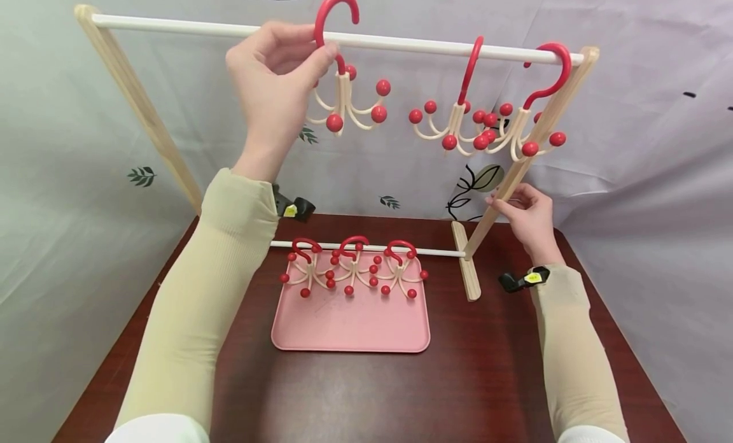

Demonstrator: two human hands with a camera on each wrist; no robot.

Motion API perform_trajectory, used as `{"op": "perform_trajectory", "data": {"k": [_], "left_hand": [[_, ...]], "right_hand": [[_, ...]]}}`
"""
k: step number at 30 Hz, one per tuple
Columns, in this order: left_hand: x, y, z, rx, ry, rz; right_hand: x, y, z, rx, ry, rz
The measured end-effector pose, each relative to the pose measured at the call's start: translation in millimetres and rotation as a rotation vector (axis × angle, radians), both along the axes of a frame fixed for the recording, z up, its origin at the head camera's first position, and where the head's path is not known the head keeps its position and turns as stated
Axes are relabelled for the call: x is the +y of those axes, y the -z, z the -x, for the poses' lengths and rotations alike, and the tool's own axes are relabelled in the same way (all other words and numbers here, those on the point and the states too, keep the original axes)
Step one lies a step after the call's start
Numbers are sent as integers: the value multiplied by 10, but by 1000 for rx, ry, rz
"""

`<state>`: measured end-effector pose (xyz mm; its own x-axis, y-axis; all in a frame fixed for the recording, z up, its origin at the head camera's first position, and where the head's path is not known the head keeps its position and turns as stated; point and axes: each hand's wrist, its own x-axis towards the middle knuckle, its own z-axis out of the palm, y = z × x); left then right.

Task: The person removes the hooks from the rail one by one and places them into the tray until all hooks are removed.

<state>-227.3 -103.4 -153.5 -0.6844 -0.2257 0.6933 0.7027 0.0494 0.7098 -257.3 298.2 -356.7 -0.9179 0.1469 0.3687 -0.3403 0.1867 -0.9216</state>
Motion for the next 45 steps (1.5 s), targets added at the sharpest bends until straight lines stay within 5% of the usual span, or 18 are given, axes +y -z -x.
{"op": "perform_trajectory", "data": {"k": [6, 16, 23, 35, 45], "left_hand": [[-8, 137, -127, 19, 24, -3], [-4, 506, -291, -54, 31, 35], [-73, 921, -291, -78, 114, 17], [-187, 1659, -536, -191, 170, 76], [-137, 2094, -648, -309, 226, 75]], "right_hand": [[-10, 6, -11, -3, 4, -3], [-3, 10, -5, -5, 2, -21], [-29, 6, 6, -12, 17, -34], [-23, -12, -38, -24, 43, -57], [-35, -13, -31, -5, 10, -13]]}}
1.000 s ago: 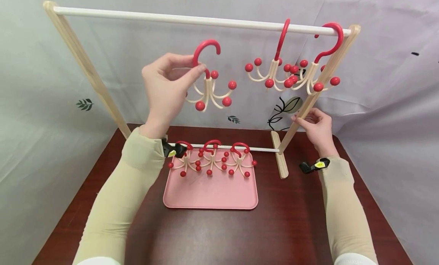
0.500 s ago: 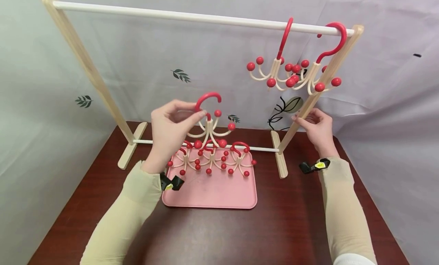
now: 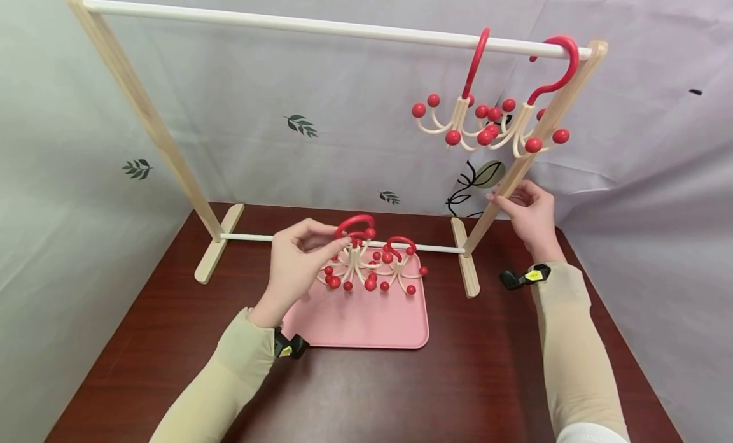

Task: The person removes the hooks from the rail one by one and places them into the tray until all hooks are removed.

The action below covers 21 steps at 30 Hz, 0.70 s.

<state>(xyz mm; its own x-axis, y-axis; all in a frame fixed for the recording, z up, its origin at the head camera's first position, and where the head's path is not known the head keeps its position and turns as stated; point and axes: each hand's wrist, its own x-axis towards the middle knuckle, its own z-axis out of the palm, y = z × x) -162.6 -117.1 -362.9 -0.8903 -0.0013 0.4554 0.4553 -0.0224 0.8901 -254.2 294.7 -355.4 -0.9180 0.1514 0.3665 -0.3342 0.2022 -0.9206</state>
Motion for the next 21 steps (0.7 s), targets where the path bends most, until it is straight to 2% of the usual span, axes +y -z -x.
{"op": "perform_trajectory", "data": {"k": [10, 15, 21], "left_hand": [[115, 296, -184, -174, 44, 23], [177, 421, -227, -195, 53, 22], [256, 539, -288, -202, 107, 3]], "right_hand": [[3, 4, 0, -4, 14, -7], [3, 2, 2, -6, 22, -19], [9, 7, 18, -23, 36, -33]]}}
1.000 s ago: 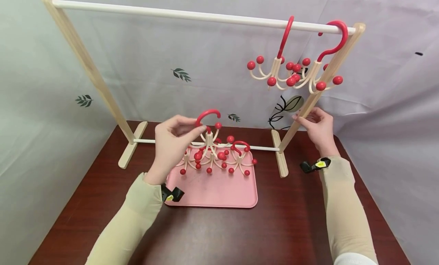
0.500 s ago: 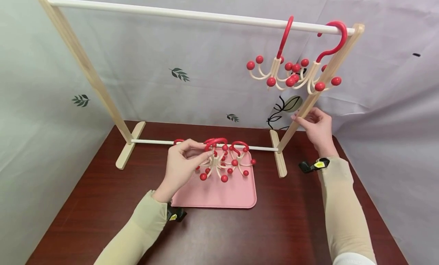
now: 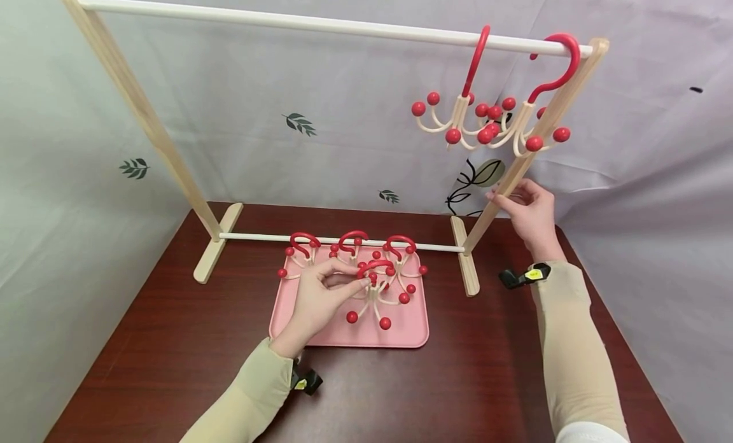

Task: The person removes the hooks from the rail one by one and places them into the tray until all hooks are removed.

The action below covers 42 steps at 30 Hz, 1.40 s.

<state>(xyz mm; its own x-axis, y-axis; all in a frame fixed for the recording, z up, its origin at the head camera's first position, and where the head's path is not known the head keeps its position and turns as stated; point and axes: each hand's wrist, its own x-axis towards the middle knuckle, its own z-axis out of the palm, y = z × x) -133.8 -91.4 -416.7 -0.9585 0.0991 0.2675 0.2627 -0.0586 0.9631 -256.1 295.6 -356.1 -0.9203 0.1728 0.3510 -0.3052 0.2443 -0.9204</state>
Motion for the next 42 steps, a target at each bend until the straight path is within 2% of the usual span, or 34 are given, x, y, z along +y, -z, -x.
{"op": "perform_trajectory", "data": {"k": [8, 15, 24, 33, 42], "left_hand": [[113, 140, -61, -50, 70, -30], [191, 255, -57, -86, 100, -56], [281, 330, -26, -113, 111, -73], [344, 388, -4, -131, 124, -90], [361, 431, 33, -153, 149, -96]], "right_hand": [[9, 9, 2, 5, -11, 26], [7, 9, 5, -4, 10, -15], [15, 23, -1, 9, -31, 37], [11, 5, -6, -4, -5, -2], [7, 5, -10, 10, -22, 18]]}}
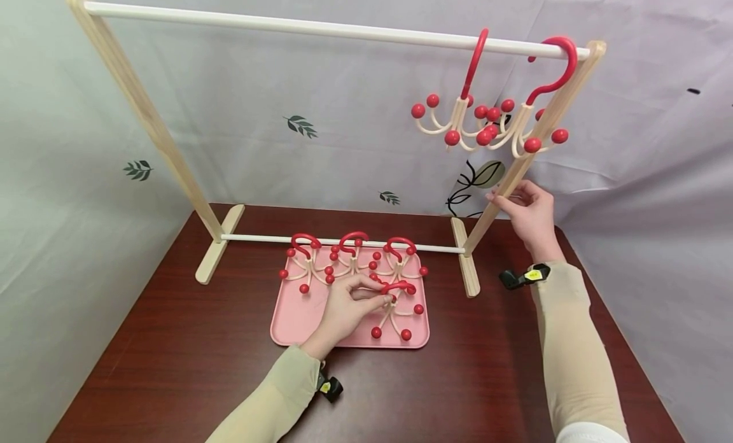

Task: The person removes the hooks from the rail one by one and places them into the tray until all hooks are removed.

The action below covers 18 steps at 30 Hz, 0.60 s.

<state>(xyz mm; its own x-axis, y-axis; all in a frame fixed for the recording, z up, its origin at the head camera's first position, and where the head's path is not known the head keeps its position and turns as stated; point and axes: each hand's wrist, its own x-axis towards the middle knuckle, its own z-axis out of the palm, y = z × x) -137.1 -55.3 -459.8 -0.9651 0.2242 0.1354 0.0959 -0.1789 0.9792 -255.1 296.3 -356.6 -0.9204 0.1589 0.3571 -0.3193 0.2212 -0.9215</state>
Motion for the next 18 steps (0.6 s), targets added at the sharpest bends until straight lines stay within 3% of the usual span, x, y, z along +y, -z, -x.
{"op": "perform_trajectory", "data": {"k": [10, 18], "left_hand": [[-8, 36, 14, -89, 49, -74], [-26, 64, 36, -86, 51, -49]], "right_hand": [[-16, -19, -12, 5, -8, 16], [-17, -17, -15, 5, -25, 33]]}}
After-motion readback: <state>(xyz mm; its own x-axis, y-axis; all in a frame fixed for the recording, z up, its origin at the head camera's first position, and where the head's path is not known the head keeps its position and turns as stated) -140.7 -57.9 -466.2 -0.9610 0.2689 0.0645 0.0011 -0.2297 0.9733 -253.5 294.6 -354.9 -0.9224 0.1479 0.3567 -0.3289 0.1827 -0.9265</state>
